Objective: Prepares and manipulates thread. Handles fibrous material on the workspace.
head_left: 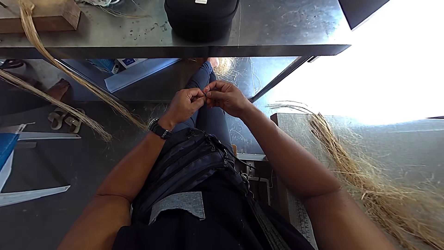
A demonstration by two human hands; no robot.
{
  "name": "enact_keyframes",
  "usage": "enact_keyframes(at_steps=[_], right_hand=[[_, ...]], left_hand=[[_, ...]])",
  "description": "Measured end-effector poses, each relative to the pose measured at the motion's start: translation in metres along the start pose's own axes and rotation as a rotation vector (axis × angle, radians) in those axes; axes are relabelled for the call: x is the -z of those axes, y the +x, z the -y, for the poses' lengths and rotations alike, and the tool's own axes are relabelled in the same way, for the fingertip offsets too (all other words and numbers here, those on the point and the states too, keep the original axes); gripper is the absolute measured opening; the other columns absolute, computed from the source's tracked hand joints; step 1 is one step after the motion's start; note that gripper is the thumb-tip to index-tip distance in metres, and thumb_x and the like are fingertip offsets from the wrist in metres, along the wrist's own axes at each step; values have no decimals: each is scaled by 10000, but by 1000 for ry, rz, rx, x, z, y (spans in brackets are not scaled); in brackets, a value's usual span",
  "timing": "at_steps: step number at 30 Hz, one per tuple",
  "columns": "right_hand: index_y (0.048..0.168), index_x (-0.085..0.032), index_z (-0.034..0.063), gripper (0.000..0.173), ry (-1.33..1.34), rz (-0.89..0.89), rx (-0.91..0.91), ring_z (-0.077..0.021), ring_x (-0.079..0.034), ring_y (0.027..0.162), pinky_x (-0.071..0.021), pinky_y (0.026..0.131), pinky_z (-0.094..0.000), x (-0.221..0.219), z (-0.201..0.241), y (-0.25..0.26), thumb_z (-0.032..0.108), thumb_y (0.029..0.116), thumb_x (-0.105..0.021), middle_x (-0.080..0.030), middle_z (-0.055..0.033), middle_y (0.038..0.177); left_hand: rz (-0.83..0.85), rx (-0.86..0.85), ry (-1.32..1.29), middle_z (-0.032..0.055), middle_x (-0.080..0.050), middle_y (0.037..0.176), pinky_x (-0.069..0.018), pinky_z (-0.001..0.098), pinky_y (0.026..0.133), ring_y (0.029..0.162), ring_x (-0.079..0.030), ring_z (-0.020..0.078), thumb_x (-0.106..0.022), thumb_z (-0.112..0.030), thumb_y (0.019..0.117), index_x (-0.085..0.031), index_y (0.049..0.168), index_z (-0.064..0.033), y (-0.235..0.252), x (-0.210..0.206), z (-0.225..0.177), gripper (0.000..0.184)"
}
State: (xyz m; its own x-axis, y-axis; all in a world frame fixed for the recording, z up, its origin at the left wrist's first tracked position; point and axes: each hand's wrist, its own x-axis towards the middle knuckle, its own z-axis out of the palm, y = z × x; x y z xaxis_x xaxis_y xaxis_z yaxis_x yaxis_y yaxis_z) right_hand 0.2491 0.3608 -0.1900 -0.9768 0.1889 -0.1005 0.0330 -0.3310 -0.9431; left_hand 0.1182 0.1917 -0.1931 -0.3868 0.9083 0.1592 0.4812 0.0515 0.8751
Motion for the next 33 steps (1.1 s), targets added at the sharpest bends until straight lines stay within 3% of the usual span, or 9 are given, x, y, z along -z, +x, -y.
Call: enact_keyframes(at_steps=[10,18,33], right_hand=[[1060,-643,15,82,79,-67,28,-149,-676,686,-609,703,-324,0,2,0,48,1030,-574,-684,-69,788],[1021,-659,22,71,152,-98,37,-155,-670,677,-611,703,-336,4,3,1,57,1021,-598,-674,-69,769],[1019,-676,17,86,17,-175,39,-116,-615,613,-591,627,-299,2,7,1,67,1018,-606,-640,-36,759]], left_hand=[[-10,3,-59,-20,-548,668,-397,260,544,563,-469,84,-613,-225,1033,-696,932,-86,0,-5,3,191],[-15,-11,-129,-21,-569,684,-388,231,514,555,-479,70,-616,-236,1038,-706,974,-81,-5,-8,4,190],[4,-46,-39,-36,-583,703,-418,231,556,582,-491,56,-608,-238,1040,-719,1003,-95,-11,-9,5,185]])
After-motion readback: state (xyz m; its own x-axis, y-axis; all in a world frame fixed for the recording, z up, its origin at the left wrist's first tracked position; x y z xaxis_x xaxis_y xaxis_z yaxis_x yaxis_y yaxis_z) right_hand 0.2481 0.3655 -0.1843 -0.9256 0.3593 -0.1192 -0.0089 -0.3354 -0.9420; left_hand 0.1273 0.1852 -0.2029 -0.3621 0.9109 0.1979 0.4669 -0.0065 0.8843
